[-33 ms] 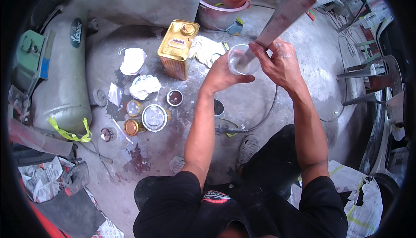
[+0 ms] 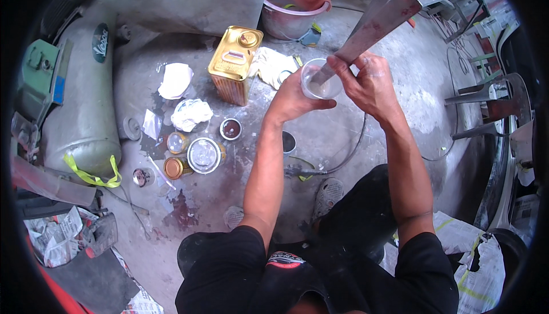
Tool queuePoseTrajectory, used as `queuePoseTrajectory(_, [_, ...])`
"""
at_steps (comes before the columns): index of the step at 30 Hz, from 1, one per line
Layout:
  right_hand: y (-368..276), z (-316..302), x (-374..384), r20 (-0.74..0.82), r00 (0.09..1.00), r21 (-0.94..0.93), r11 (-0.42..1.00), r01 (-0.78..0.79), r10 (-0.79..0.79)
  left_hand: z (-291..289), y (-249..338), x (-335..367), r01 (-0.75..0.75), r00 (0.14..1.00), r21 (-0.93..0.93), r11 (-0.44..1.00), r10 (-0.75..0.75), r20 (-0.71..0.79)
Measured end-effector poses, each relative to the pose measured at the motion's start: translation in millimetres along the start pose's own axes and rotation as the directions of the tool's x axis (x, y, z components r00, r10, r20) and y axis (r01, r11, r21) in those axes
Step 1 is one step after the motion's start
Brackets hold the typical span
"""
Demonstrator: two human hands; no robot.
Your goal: The person sits on the floor and mixes a white liquid in a small container using a metal strip. They then wipe the container with a cloth, attach it to a spray gun, and apply masking tape to the gun's rim. Finally, they connect the spray gun to an air hose and prepare to spray a car part.
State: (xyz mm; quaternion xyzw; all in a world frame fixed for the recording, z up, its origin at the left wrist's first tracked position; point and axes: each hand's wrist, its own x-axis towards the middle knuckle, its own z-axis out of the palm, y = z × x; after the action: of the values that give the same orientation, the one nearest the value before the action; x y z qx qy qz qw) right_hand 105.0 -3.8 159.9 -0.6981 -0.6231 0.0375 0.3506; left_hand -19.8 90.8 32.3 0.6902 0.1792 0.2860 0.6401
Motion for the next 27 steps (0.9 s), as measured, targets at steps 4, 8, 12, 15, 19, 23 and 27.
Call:
queuePoseTrajectory(4, [-2,-2,-1,0.095,0.995,0.028,0.999,-0.045,0.043,-2,-1,1,0.003,1.000,0.005,1.000,-0.003,-0.002])
queuePoseTrajectory(8, [2,-2,-1,0.042,0.999,0.027,1.000,0.014,-0.015,0,2,0,0.009,1.000,-0.010,1.000,-0.009,-0.003])
queuePoseTrajectory(12, [3,0,-3,0.064,0.998,0.123,0.992,0.016,-0.024,-1,5,0,0.021,1.000,-0.033,0.999,-0.021,-0.008])
queuePoseTrajectory(15, [-1,-6,0,0.037,0.999,-0.005,1.000,-0.019,0.020,-2,2,0,-0.016,0.999,0.057,0.998,0.018,-0.040])
queuePoseTrajectory(19, [-5,1,-2,0.022,1.000,0.105,0.994,0.005,-0.007,-2,7,-1,-0.008,0.999,-0.046,0.999,0.006,-0.038])
queuePoseTrajectory(23, [0,-2,0,0.035,0.999,0.048,0.998,-0.029,0.027,-3,6,-1,0.004,0.999,0.027,1.000,-0.003,-0.037])
queuePoseTrajectory(27, [3,2,-2,-0.003,1.000,0.088,0.996,0.025,-0.025,-2,11,-1,0.023,1.000,-0.025,0.999,-0.024,-0.016])
